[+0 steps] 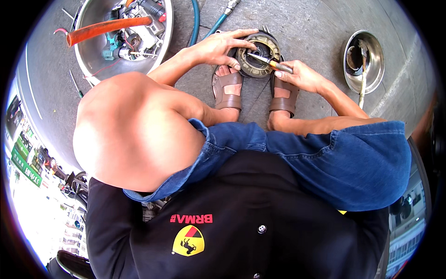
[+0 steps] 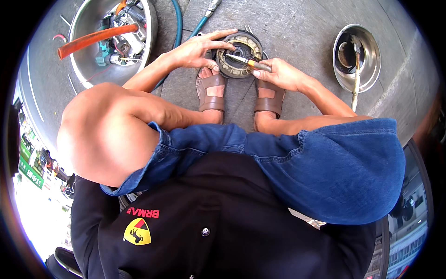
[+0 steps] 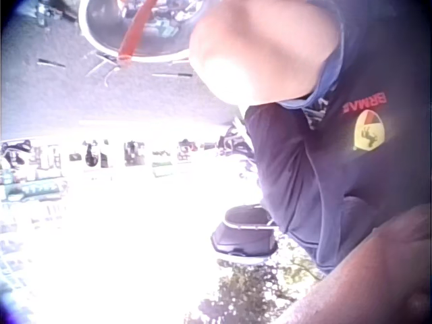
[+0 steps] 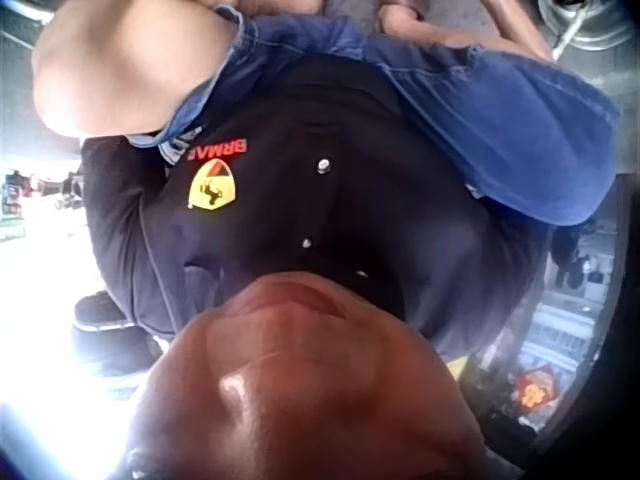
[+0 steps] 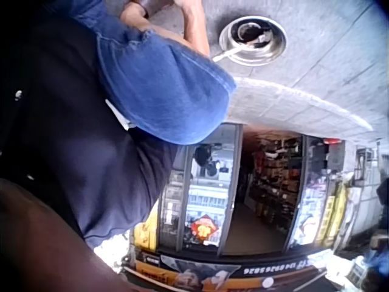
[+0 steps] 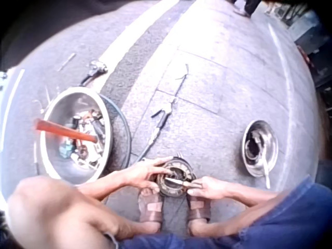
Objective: The person repairs a motorcycle brake assembly by removing and re-installing components using a screwdriver and pliers. They hold the assembly in both hands while sitting on the ground.
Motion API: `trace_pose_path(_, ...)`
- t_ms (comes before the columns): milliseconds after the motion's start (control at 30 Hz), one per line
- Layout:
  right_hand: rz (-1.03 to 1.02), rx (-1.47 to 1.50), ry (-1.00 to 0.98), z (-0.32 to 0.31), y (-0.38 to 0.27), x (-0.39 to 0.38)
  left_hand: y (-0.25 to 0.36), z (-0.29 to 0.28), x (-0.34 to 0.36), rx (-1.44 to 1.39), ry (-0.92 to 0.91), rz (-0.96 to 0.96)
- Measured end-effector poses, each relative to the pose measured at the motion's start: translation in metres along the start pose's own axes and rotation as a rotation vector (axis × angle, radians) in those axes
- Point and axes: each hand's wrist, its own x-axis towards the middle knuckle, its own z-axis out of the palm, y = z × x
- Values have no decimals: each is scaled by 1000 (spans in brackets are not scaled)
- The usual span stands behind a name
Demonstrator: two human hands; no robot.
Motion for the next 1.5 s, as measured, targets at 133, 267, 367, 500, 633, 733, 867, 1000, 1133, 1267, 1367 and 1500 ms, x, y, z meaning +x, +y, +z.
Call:
trace_pose_path(133, -36, 79, 6, 4, 0, 4, -2, 1, -1, -16, 27, 10)
trace_pose_path(267, 13, 78, -60, -1, -6, 5, 1, -1, -1, 34, 24, 10)
trace_pose_path(367, 21, 18, -107, -6, -7, 4, -1, 2, 0, 26, 40, 21)
trace_pose_path(500, 7, 41, -87, -2, -6, 5, -5, 1, -2, 3, 50, 18)
trace_pose_path(633, -31, 83, -7, 8, 4, 5, -8, 5, 0, 7, 63, 30)
trace_pose_path(733, -75, 161, 29, 22, 16, 8, -8, 4, 2, 5, 64, 40)
trace_pose_path(867, -22, 128, 56, 24, 15, 11, -7, 3, 1, 29, 61, 20)
trace_pose_path(1000, -92, 58, 210, 32, 24, 12, -3, 2, 3, 17, 37, -2)
trace_pose_path(1133, -30, 14, 189, 24, 17, 21, -3, 2, 5, 11, 31, -6)
trace_pose_path(1267, 63, -120, 111, 18, -6, 23, -5, 1, -1, 18, 39, 3)
trace_pose_path(1367, 38, -113, 64, 11, -11, 15, -5, 2, -1, -2, 54, 25)
trace_pose_path(1500, 41, -106, -15, 4, -1, 11, 1, 0, 9, 8, 8, 39)
